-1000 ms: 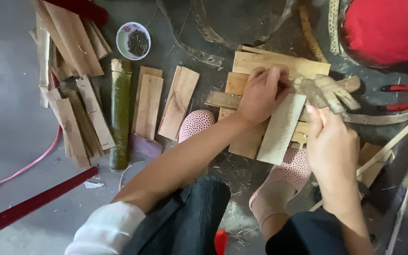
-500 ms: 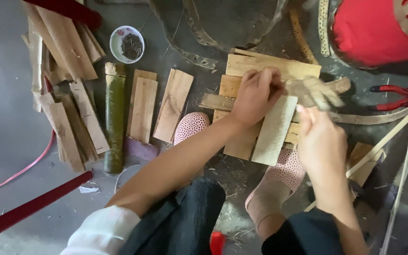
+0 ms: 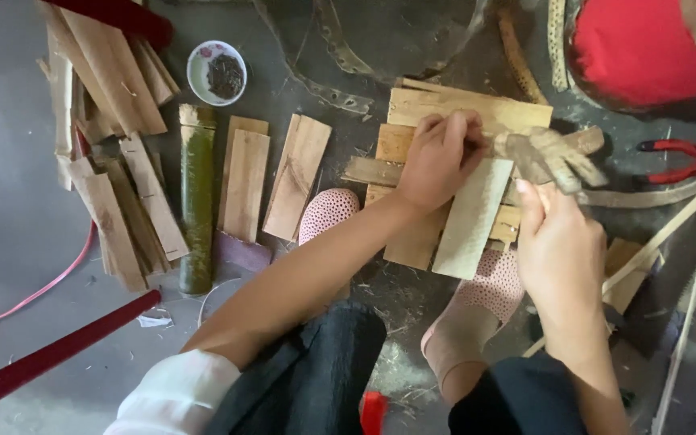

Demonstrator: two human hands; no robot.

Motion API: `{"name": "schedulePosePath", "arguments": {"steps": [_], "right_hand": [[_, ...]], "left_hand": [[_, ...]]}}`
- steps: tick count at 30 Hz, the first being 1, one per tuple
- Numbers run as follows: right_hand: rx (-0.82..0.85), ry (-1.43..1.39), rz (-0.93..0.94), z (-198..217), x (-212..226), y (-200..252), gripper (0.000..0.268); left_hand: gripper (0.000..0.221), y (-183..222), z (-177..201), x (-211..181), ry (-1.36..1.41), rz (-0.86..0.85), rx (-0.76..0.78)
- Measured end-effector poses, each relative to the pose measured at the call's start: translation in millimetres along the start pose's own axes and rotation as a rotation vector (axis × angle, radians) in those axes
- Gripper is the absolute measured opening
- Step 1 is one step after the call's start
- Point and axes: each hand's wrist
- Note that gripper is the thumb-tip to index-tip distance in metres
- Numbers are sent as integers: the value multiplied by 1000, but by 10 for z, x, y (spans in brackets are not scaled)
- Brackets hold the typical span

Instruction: Hammering nails into wooden slats to assemble a curved wooden structure, likely part of a percussion instrument.

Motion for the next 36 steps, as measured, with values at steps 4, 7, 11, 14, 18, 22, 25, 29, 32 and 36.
{"name": "schedulePosePath", "arguments": {"steps": [4,7,11,14,18,22,25,29,32,36], "right_hand": [[0,-63,37,99,70,28,27],[168,-1,-202,-114,53,-71,50],[156,-48,-215,124,136,12,48],[130,-83,-211,81,99,-17,46],[176,-15,-210,39,97,-49,53],[72,-115,-197,140,147,29,46],[112,-59,-153,-25,86,-22,45],[102,-51,-140,-93,23,-30,47],[56,-66,-180,52,59,48,44],[134,-55,-180,-102,-4,-18,45]], "left_hand": [[44,-12,-5,-32,9,-3,-13],[51,-12,-21,30,-91,-26,8],[46,15,-44,42,-107,-32,18],[48,-4,-50,37,-91,-38,-5],[52,-10,-39,48,-106,-41,-2],[46,-10,-39,29,-114,-58,-19],[51,-7,-46,34,-124,-58,-16],[49,-19,-16,79,-119,-42,-4],[50,-2,-61,65,-80,-22,13],[52,-6,-28,40,-82,-37,8]]}}
Point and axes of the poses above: each hand's wrist, its own y-axis away from the middle knuckle, its own z-axis out of the back of the hand, x = y × z, and after that the axes turned 6 degrees about y, right-handed
